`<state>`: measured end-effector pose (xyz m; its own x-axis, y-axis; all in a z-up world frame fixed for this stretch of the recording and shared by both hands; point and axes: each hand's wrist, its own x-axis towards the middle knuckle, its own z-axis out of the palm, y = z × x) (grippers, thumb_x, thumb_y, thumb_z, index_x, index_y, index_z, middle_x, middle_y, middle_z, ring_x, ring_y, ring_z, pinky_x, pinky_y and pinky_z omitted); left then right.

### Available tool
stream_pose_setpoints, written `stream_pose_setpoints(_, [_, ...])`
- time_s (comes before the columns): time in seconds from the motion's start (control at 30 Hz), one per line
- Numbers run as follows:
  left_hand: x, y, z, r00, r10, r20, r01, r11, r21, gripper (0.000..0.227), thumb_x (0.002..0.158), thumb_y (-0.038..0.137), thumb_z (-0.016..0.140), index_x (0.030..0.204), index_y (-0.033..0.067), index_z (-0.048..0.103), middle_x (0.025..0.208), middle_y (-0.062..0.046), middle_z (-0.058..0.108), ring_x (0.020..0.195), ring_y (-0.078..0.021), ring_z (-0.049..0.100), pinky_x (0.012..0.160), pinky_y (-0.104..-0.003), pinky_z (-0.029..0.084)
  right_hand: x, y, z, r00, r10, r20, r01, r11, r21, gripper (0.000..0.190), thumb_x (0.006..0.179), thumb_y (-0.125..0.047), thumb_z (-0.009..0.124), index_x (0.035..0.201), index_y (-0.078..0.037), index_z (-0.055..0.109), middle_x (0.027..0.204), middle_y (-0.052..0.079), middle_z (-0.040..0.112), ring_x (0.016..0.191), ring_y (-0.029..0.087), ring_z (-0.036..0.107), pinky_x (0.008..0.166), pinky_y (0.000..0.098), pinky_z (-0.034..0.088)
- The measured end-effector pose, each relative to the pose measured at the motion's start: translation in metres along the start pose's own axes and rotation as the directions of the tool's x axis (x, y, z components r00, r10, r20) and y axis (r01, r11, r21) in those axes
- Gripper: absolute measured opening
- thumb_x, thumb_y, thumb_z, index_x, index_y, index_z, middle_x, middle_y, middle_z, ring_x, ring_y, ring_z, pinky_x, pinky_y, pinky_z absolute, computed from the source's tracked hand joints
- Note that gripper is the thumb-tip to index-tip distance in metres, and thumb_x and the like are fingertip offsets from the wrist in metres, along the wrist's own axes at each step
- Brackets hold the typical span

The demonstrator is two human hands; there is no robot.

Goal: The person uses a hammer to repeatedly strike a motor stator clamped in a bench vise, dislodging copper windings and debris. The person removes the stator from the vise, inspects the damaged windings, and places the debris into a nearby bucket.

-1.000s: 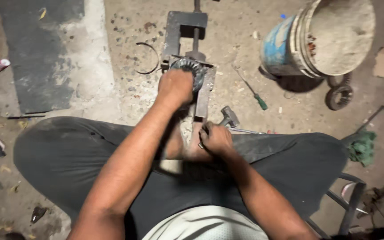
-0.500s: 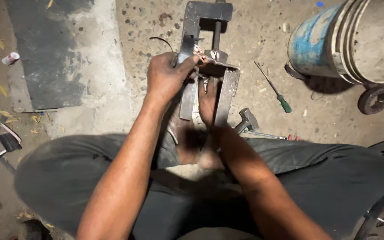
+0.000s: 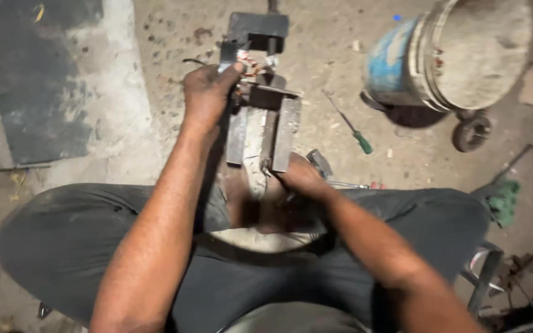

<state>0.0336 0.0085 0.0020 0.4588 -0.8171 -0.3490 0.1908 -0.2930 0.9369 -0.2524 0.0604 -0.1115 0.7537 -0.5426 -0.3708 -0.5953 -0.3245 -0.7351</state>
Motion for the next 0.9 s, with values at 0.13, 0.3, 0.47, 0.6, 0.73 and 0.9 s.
stream_pose_setpoints(0.13, [-0.007, 0.014, -0.007, 0.98, -0.091, 0.179, 0.11, 0.989, -0.101, 0.021, 0.086, 0.025, 0.08, 0.078, 0.0066, 0.073, 0.071, -0.001, 0.069, 0.059, -0.0094, 0.057, 0.054, -0.029, 0.044, -0.071, 0.019, -0.07, 0.99, -0.098, 0.103, 0.137, 0.852, -0.506, 0.023, 0.089, -0.013, 0.054, 0.107, -0.004, 0.065, 0.108, 0.02, 0.066, 0.101, 0.039, 0.065, 0.085, 0.0467, 0.053])
stream_pose_setpoints(0.3, [-0.012, 0.012, -0.014, 0.876, 0.155, 0.458, -0.345, 0.863, 0.368, 0.033, 0.08, 0.024, 0.086, 0.097, -0.0006, 0.074, 0.082, -0.011, 0.073, 0.07, -0.0149, 0.064, 0.063, -0.034, 0.052, -0.13, 0.058, -0.238, 0.816, 0.102, -0.569, -0.396, 0.816, -0.421, 0.015, 0.106, -0.007, 0.052, 0.116, -0.001, 0.062, 0.11, 0.024, 0.063, 0.106, 0.043, 0.06, 0.092, 0.0518, 0.048])
stream_pose_setpoints(0.47, [-0.014, 0.01, -0.01, 0.776, 0.121, 0.619, -0.447, 0.798, 0.405, 0.035, 0.08, 0.025, 0.088, 0.098, -0.0022, 0.073, 0.084, -0.019, 0.072, 0.079, -0.0266, 0.066, 0.073, -0.04, 0.053, -0.161, 0.036, -0.332, 0.526, -0.194, -0.828, -0.352, 0.837, -0.419, 0.044, 0.09, -0.005, 0.071, 0.132, 0.003, 0.058, 0.125, 0.025, 0.059, 0.109, 0.041, 0.06, 0.093, 0.0496, 0.051])
stream_pose_setpoints(0.6, [-0.028, 0.023, 0.005, 0.731, 0.211, 0.649, -0.604, 0.643, 0.471, 0.043, 0.071, 0.027, 0.09, 0.104, 0.0041, 0.075, 0.096, -0.022, 0.073, 0.092, -0.0371, 0.071, 0.079, -0.047, 0.054, -0.158, -0.011, -0.273, 0.31, -0.128, -0.942, -0.333, 0.913, -0.234, 0.024, 0.104, -0.004, 0.06, 0.127, 0.002, 0.065, 0.12, 0.018, 0.071, 0.11, 0.031, 0.069, 0.102, 0.0485, 0.054])
stream_pose_setpoints(0.73, [-0.059, 0.041, 0.006, 0.808, 0.115, 0.578, -0.574, 0.377, 0.727, 0.035, 0.072, 0.023, 0.086, 0.103, 0.0105, 0.076, 0.091, -0.022, 0.073, 0.092, -0.0425, 0.069, 0.08, -0.053, 0.054, -0.14, -0.038, -0.172, 0.594, -0.037, -0.803, -0.249, 0.941, -0.228, 0.029, 0.09, -0.011, 0.075, 0.116, 0.001, 0.069, 0.093, 0.02, 0.069, 0.086, 0.031, 0.069, 0.077, 0.0424, 0.055])
stream_pose_setpoints(0.9, [-0.077, 0.038, -0.003, 0.83, 0.121, 0.544, -0.557, 0.201, 0.806, 0.025, 0.074, 0.014, 0.078, 0.099, 0.0098, 0.074, 0.085, -0.022, 0.072, 0.085, -0.0431, 0.07, 0.073, -0.054, 0.055, -0.145, -0.014, -0.158, 0.531, 0.268, -0.804, -0.247, 0.956, 0.156, 0.02, 0.095, -0.011, 0.076, 0.113, -0.003, 0.072, 0.08, 0.008, 0.069, 0.07, 0.017, 0.066, 0.066, 0.0342, 0.054])
